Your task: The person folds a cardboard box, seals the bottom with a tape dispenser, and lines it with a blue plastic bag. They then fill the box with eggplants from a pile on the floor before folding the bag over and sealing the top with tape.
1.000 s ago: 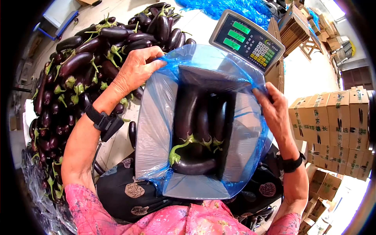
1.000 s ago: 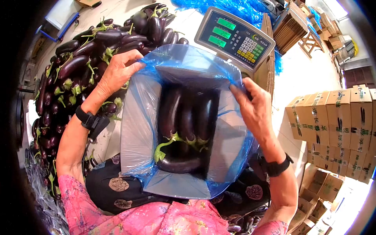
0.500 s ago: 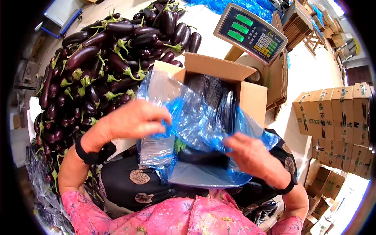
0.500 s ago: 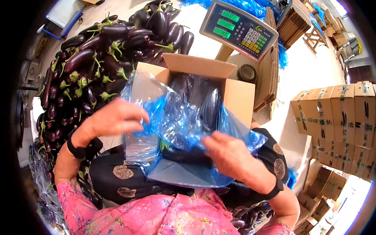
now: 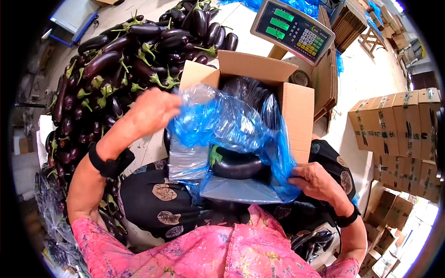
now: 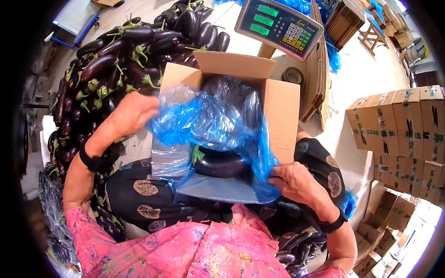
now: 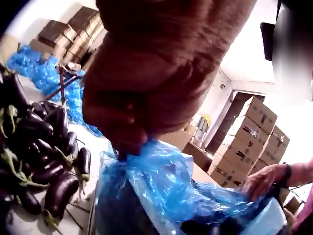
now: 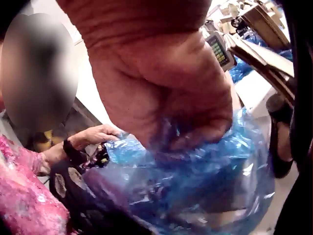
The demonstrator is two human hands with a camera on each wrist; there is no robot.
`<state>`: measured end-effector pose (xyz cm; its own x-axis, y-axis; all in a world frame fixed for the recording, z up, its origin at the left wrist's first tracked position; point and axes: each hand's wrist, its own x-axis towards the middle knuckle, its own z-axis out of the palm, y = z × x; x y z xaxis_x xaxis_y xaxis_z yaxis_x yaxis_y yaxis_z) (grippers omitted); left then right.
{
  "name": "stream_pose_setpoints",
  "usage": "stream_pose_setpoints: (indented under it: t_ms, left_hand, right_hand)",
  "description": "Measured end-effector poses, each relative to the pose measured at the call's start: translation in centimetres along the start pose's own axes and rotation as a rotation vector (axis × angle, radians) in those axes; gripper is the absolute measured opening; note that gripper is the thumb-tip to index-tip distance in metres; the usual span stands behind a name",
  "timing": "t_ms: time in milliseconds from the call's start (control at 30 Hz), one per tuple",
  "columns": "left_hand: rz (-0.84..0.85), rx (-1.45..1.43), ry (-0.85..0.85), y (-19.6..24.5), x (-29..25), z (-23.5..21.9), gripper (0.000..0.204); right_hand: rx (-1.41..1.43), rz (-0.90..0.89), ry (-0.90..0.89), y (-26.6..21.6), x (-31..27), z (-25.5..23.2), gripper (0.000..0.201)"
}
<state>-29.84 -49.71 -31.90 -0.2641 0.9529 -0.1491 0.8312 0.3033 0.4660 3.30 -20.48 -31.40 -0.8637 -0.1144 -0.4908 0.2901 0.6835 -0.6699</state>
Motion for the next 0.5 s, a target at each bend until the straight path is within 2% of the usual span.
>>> stream_pose_setpoints:
  t_ms: [33, 100, 167, 233, 267, 300, 367, 400, 433, 500]
  left_hand:
    - [0.103, -0.044, -0.084, 1.2, -0.4, -0.3, 0.023]
    - [0.206, -0.425, -0.248, 6.9, -0.2, -0.7, 0.018]
    - [0.137, -0.782, -0.610, 11.8, 1.0, -2.7, 0.011]
    - [0.285, -0.861, -0.279, 13.3, 1.6, -3.0, 0.021]
    - [0.116, -0.800, -0.249, 13.2, 1.7, -4.2, 0.033]
    - [0.066, -0.622, -0.176, 12.1, 1.1, -4.4, 0.044]
    - [0.260, -0.238, -0.192, 9.8, -1.1, -3.3, 0.056]
    - [0.272, -0.224, -0.274, 8.8, -2.9, -1.5, 0.073]
    - [0.198, -0.064, -0.424, 9.9, -4.2, -0.9, 0.083]
    - [0.205, 0.161, -0.491, 11.8, -5.5, 0.2, 0.086]
  right_hand:
    - [0.069, -0.058, 0.020, -1.1, 0.4, -0.1, 0.016]
    - [0.218, -0.166, 0.057, -3.4, 1.6, -0.4, 0.016]
    - [0.164, -0.323, 0.062, -5.7, 3.8, -1.1, 0.019]
    - [0.275, -0.473, 0.110, -5.5, 4.6, -0.8, 0.030]
    - [0.449, -0.283, 0.005, -6.7, 4.0, -2.0, 0.037]
    - [0.481, -0.181, 0.029, -6.4, 3.4, -2.7, 0.042]
    - [0.406, 0.054, 0.101, -4.7, 1.2, -3.8, 0.046]
    - [0.484, 0.119, 0.090, -4.2, -0.1, -3.9, 0.059]
    - [0.336, 0.050, 0.099, -3.0, -1.2, -3.2, 0.060]
    - [0.036, -0.089, 0.112, -0.8, -2.6, -1.0, 0.065]
